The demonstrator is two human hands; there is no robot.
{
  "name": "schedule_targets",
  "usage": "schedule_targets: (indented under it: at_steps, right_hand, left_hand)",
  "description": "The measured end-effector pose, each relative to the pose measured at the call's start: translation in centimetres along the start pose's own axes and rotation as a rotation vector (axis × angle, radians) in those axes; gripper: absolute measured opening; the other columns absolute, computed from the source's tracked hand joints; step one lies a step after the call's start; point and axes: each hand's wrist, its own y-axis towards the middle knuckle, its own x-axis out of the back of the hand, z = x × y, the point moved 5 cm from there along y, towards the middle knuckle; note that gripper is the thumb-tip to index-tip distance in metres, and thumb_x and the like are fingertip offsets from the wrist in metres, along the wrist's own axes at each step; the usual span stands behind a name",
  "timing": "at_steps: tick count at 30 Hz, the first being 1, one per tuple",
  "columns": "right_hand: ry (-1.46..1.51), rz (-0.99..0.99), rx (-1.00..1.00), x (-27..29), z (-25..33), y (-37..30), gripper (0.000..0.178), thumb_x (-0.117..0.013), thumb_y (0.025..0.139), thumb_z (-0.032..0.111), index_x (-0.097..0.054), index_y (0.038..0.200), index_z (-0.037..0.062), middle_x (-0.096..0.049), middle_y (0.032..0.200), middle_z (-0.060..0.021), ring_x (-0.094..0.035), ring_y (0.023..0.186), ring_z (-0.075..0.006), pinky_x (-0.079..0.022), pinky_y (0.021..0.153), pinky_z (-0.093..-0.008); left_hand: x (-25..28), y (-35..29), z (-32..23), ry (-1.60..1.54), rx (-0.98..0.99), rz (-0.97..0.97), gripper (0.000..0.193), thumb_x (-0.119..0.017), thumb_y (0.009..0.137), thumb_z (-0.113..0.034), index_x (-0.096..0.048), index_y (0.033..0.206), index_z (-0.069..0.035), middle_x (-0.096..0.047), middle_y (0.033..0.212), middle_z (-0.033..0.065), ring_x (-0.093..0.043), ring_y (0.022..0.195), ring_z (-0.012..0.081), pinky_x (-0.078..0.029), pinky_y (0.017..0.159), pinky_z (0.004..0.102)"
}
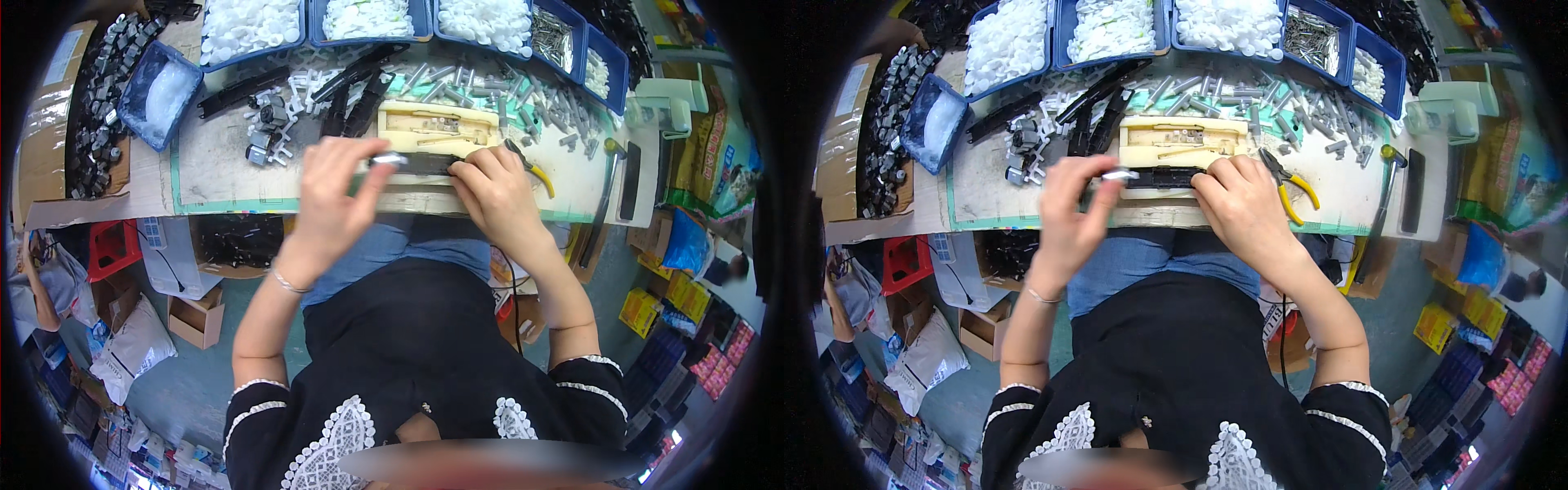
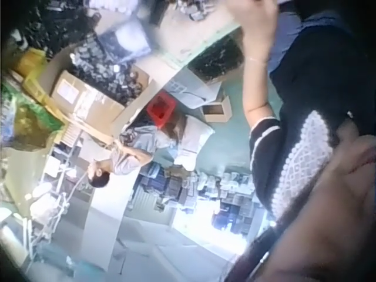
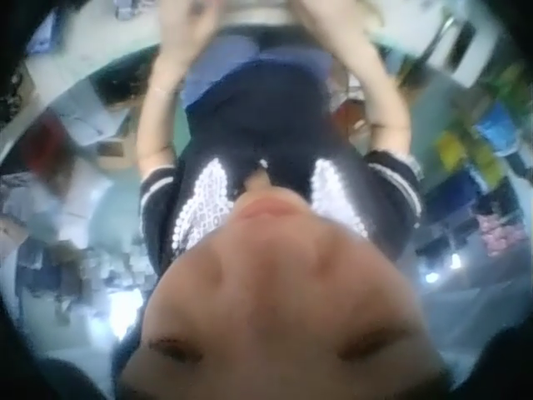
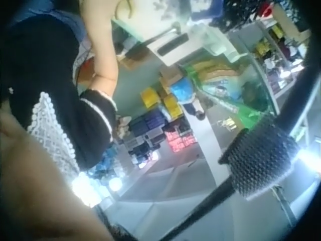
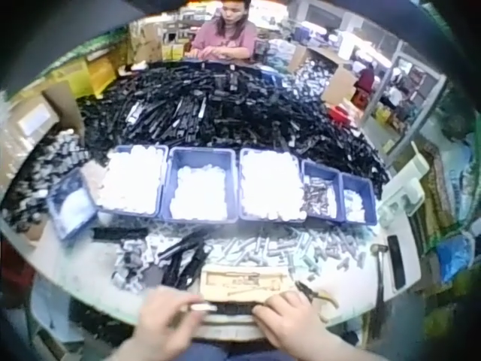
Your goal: The person assembles small mechanical parts, plastic housings, springs, and screws using a wooden jig, pliers, and an electric screwdriver.
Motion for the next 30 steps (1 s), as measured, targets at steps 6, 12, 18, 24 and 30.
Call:
schedule_targets:
  at_steps: [6,12,18,24,30]
  right_hand:
    - [0.039,-0.017,-0.001,-0.1,-0.3,-0.1,0.014,-0.066,0.076,0.006,-0.061,0.089,0.0049,-0.054,0.085,-0.0066,-0.052,0.081,-0.025,-0.043,0.072,-0.0355]
    - [0.059,-0.038,0.004,0.2,-0.4,-0.2,0.015,-0.067,0.075,0.007,-0.062,0.088,0.0051,-0.055,0.084,-0.0056,-0.053,0.08,-0.024,-0.043,0.072,-0.0354]
    - [0.17,-0.251,0.048,3.9,-3.4,0.6,0.01,-0.067,0.076,0.008,-0.063,0.085,0.0046,-0.061,0.077,-0.006,-0.058,0.077,-0.0219,-0.044,0.077,-0.0332]
    - [-0.02,-0.409,-0.37,7.4,-15.7,5.5,0.014,-0.066,0.078,0.018,-0.067,0.087,0.0076,-0.065,0.086,-0.0089,-0.057,0.088,-0.0241,-0.04,0.087,-0.0381]
    - [-0.521,-0.173,-0.362,5.0,-19.0,8.8,0.017,-0.067,0.075,0.02,-0.068,0.086,0.0079,-0.059,0.099,-0.0061,-0.048,0.104,-0.0268,-0.036,0.088,-0.043]
  left_hand:
    - [-3.4,-0.8,0.0,0.224,0.053,-0.068,0.009,-0.068,0.077,-0.013,-0.065,0.083,-0.007,-0.054,0.094,0.0075,-0.047,0.091,0.0252,-0.035,0.076,0.0368]
    - [-3.5,-0.5,1.4,0.126,0.197,-0.027,0.013,-0.065,0.079,-0.015,-0.054,0.081,-0.007,-0.052,0.1,0.0087,-0.045,0.092,0.0264,-0.031,0.079,0.0381]
    - [-2.9,1.1,-1.8,0.39,-0.118,-0.016,0.014,-0.068,0.075,-0.008,-0.056,0.082,-0.007,-0.053,0.093,0.0084,-0.048,0.086,0.0245,-0.032,0.076,0.036]
    - [-3.1,8.4,-2.9,0.22,-0.197,-0.026,0.018,-0.065,0.075,-0.004,-0.059,0.092,-0.005,-0.056,0.09,0.0099,-0.055,0.085,0.0271,-0.038,0.071,0.0362]
    - [-9.5,12.7,-4.2,0.303,-0.381,-0.003,0.019,-0.069,0.073,-0.011,-0.063,0.091,-0.008,-0.055,0.088,0.0057,-0.054,0.083,0.0227,-0.038,0.07,0.0342]
